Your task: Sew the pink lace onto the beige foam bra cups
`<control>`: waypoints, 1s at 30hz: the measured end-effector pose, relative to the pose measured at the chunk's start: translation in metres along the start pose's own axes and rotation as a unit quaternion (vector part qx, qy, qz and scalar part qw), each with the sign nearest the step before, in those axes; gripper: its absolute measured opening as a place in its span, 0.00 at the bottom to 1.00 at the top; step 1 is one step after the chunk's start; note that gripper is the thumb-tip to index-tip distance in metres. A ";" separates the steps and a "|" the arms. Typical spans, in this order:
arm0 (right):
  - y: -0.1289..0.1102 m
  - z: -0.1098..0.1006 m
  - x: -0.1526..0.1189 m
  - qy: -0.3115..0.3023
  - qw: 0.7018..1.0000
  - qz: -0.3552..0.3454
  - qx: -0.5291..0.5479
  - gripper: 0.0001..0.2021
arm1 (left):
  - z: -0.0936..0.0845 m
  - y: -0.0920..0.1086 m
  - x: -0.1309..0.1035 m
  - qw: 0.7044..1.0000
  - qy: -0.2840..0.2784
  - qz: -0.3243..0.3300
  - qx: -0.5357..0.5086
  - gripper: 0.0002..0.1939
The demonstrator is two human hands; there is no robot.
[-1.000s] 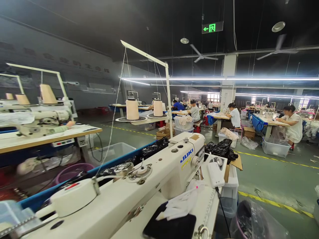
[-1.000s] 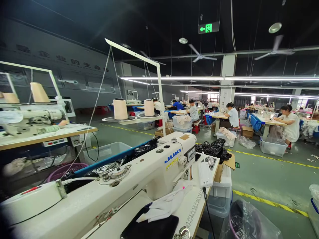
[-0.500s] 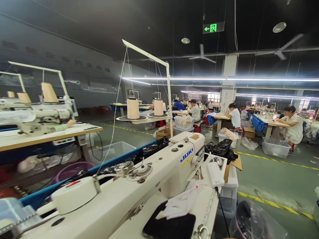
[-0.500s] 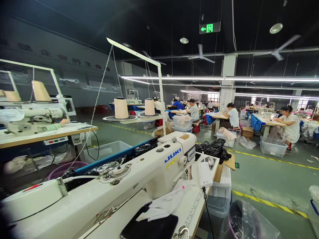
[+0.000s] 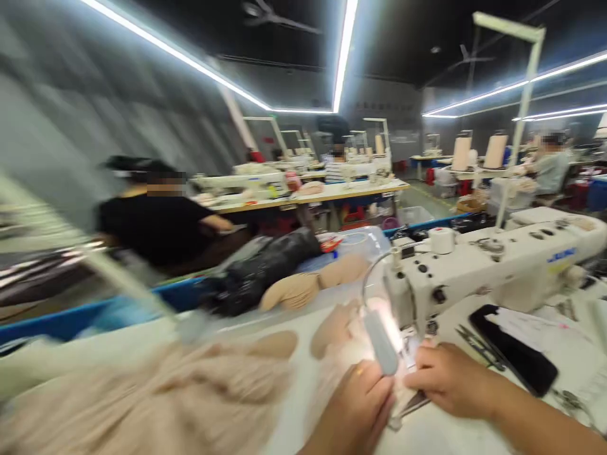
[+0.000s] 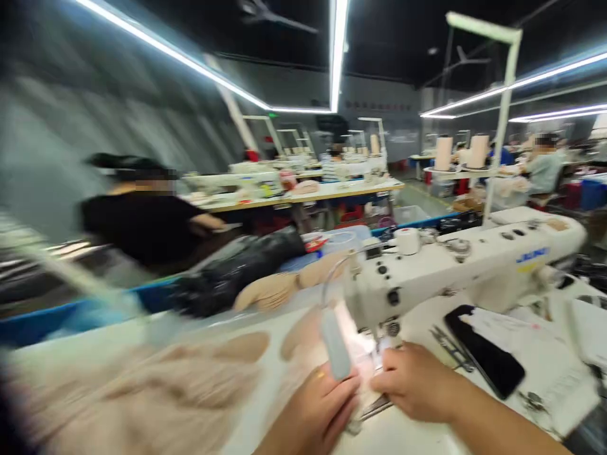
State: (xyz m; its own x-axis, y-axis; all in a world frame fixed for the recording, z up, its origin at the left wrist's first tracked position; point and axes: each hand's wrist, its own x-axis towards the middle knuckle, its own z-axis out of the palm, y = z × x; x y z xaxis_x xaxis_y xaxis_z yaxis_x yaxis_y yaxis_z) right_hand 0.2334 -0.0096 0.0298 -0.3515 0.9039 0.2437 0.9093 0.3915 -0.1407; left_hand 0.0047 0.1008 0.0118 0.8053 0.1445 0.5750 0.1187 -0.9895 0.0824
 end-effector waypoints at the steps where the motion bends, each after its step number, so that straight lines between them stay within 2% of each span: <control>1: 0.003 0.005 -0.004 0.006 1.000 -0.005 0.014 0.11 | -0.002 0.003 0.000 1.000 -0.025 -0.019 -0.002 0.08; 6: 0.008 0.015 -0.016 -0.016 0.998 -0.003 0.063 0.15 | 0.001 0.012 0.007 0.999 -0.035 -0.036 -0.003 0.04; 12: 0.006 0.008 -0.017 -0.081 0.993 0.008 0.082 0.16 | 0.000 0.015 0.007 0.999 -0.041 -0.024 0.008 0.03; 18: 0.004 0.002 -0.016 -0.099 0.991 0.007 0.090 0.16 | 0.005 0.014 0.008 0.998 -0.062 -0.027 0.015 0.07; 22: 0.005 0.006 -0.019 -0.080 0.992 0.007 0.096 0.17 | 0.005 0.014 0.008 0.996 -0.085 -0.031 0.018 0.07; 27: 0.011 0.020 -0.023 0.008 0.987 0.042 0.154 0.15 | 0.006 0.013 0.008 0.995 -0.091 -0.033 0.010 0.08; 30: 0.013 0.026 -0.023 0.030 0.984 0.048 0.167 0.15 | 0.008 0.011 0.009 0.995 -0.100 -0.028 -0.005 0.07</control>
State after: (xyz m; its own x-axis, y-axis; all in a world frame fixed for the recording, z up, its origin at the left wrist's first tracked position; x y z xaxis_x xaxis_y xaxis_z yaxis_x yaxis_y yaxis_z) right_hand 0.2478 -0.0205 -0.0025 -0.2445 0.9315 0.2693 0.8100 0.3489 -0.4713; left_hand 0.0174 0.0911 0.0115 0.8973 0.1961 0.3955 0.1622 -0.9797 0.1180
